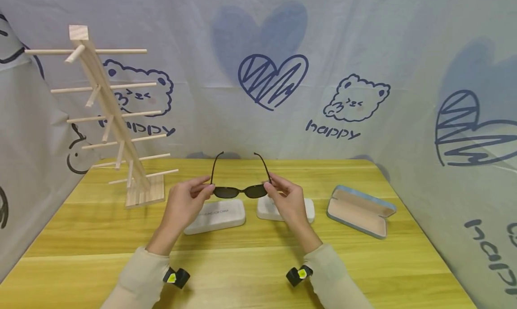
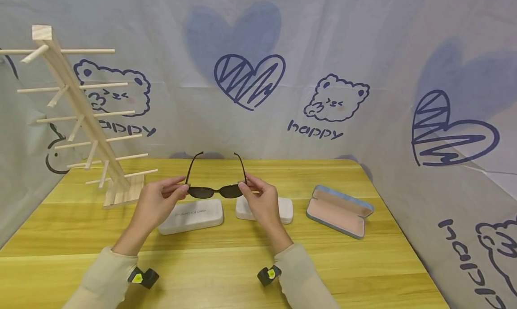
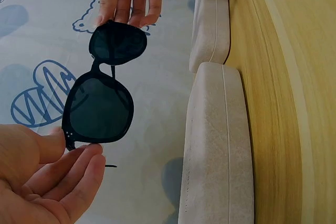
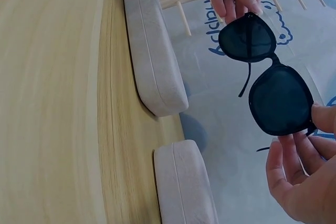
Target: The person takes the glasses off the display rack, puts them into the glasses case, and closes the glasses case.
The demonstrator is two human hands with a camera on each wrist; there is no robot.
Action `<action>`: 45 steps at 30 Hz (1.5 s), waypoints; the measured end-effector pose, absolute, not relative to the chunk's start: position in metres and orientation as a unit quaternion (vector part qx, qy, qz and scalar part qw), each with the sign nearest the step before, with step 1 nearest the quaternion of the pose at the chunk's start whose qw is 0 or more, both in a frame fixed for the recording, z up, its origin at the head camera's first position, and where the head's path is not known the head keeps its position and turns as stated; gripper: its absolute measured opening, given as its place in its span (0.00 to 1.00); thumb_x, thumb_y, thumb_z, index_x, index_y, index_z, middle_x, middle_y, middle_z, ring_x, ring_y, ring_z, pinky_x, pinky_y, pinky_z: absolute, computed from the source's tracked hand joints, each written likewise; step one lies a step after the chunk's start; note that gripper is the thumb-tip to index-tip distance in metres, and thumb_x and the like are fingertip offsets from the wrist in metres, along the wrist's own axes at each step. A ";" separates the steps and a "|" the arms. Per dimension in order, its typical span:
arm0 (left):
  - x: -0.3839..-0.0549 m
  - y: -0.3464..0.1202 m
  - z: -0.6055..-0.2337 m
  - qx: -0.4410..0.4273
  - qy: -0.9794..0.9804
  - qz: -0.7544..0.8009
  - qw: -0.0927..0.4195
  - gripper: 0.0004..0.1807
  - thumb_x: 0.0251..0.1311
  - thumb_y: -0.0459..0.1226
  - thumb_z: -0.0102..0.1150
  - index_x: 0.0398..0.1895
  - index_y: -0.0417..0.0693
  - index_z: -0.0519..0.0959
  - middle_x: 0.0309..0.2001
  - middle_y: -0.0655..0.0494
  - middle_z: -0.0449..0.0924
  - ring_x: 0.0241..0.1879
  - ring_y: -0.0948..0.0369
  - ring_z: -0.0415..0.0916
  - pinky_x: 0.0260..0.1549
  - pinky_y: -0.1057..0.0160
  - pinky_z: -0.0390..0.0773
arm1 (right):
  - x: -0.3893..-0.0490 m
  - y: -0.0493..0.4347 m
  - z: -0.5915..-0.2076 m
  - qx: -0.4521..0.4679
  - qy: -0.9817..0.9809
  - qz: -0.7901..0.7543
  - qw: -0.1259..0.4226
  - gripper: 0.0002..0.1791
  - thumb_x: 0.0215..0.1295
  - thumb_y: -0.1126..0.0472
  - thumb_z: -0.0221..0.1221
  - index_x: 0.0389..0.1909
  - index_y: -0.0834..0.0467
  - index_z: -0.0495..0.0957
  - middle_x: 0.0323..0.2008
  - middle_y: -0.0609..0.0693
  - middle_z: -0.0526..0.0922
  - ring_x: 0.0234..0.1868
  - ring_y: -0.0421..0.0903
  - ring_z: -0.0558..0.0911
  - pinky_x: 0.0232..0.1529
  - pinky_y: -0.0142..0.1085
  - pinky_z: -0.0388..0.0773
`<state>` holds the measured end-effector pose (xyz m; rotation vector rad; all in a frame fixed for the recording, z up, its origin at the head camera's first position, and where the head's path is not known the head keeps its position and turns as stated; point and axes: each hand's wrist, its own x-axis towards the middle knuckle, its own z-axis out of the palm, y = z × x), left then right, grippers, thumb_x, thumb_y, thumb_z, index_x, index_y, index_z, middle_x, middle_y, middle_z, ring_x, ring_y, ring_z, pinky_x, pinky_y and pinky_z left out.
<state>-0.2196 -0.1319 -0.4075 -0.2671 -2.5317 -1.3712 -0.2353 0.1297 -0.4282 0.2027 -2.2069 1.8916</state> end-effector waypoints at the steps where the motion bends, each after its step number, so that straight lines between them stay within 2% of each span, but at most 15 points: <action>1: -0.220 -0.132 -0.407 -0.092 -0.869 -0.470 0.125 0.21 0.72 0.37 0.62 0.64 0.36 0.79 0.49 0.39 0.89 0.44 0.48 0.90 0.44 0.54 0.88 | -0.235 0.130 -0.428 0.069 -0.752 0.646 0.114 0.21 0.71 0.62 0.65 0.62 0.62 0.81 0.50 0.62 0.89 0.40 0.32 0.84 0.41 0.26 0.84; 9: -0.221 -0.131 -0.407 -0.089 -0.866 -0.478 0.117 0.21 0.71 0.35 0.62 0.64 0.35 0.79 0.52 0.39 0.87 0.49 0.47 0.89 0.46 0.56 0.88 | -0.236 0.130 -0.429 0.077 -0.753 0.644 0.108 0.23 0.71 0.62 0.64 0.65 0.63 0.79 0.50 0.64 0.88 0.41 0.33 0.83 0.42 0.25 0.84; 17: -0.223 -0.132 -0.407 -0.084 -0.862 -0.488 0.107 0.21 0.71 0.35 0.63 0.64 0.37 0.80 0.51 0.40 0.88 0.44 0.49 0.90 0.44 0.56 0.89 | -0.236 0.129 -0.428 0.078 -0.763 0.634 0.101 0.19 0.72 0.63 0.63 0.61 0.64 0.81 0.49 0.63 0.88 0.42 0.33 0.83 0.42 0.24 0.83; 25: -0.225 -0.133 -0.407 -0.075 -0.863 -0.490 0.098 0.21 0.71 0.36 0.63 0.64 0.39 0.80 0.53 0.41 0.87 0.48 0.48 0.89 0.47 0.56 0.88 | -0.235 0.126 -0.425 0.083 -0.772 0.622 0.096 0.12 0.74 0.66 0.61 0.54 0.62 0.86 0.48 0.61 0.88 0.46 0.44 0.85 0.44 0.29 0.85; 29: -0.226 -0.134 -0.406 -0.074 -0.863 -0.490 0.098 0.21 0.71 0.37 0.63 0.64 0.39 0.80 0.54 0.42 0.87 0.51 0.48 0.88 0.48 0.57 0.88 | -0.235 0.123 -0.426 0.085 -0.773 0.621 0.096 0.11 0.74 0.68 0.59 0.52 0.63 0.86 0.48 0.62 0.87 0.48 0.47 0.84 0.44 0.27 0.83; 33: -0.227 -0.134 -0.406 -0.074 -0.867 -0.481 0.104 0.20 0.70 0.37 0.64 0.63 0.40 0.81 0.54 0.44 0.87 0.54 0.48 0.87 0.49 0.54 0.87 | -0.235 0.122 -0.427 0.080 -0.776 0.618 0.097 0.10 0.74 0.68 0.59 0.51 0.62 0.86 0.49 0.61 0.87 0.47 0.46 0.83 0.43 0.24 0.80; 38: -0.226 -0.135 -0.406 -0.070 -0.869 -0.479 0.103 0.20 0.71 0.39 0.64 0.63 0.42 0.81 0.55 0.45 0.87 0.59 0.47 0.84 0.52 0.49 0.86 | -0.234 0.122 -0.427 0.083 -0.776 0.619 0.090 0.10 0.75 0.67 0.58 0.50 0.62 0.86 0.52 0.60 0.87 0.49 0.46 0.84 0.45 0.24 0.79; 45: -0.226 -0.134 -0.405 -0.070 -0.865 -0.488 0.092 0.21 0.71 0.38 0.63 0.64 0.40 0.80 0.57 0.44 0.86 0.58 0.48 0.84 0.53 0.49 0.86 | -0.233 0.122 -0.427 0.090 -0.786 0.607 0.077 0.10 0.76 0.66 0.58 0.49 0.60 0.85 0.51 0.58 0.87 0.48 0.42 0.83 0.45 0.26 0.80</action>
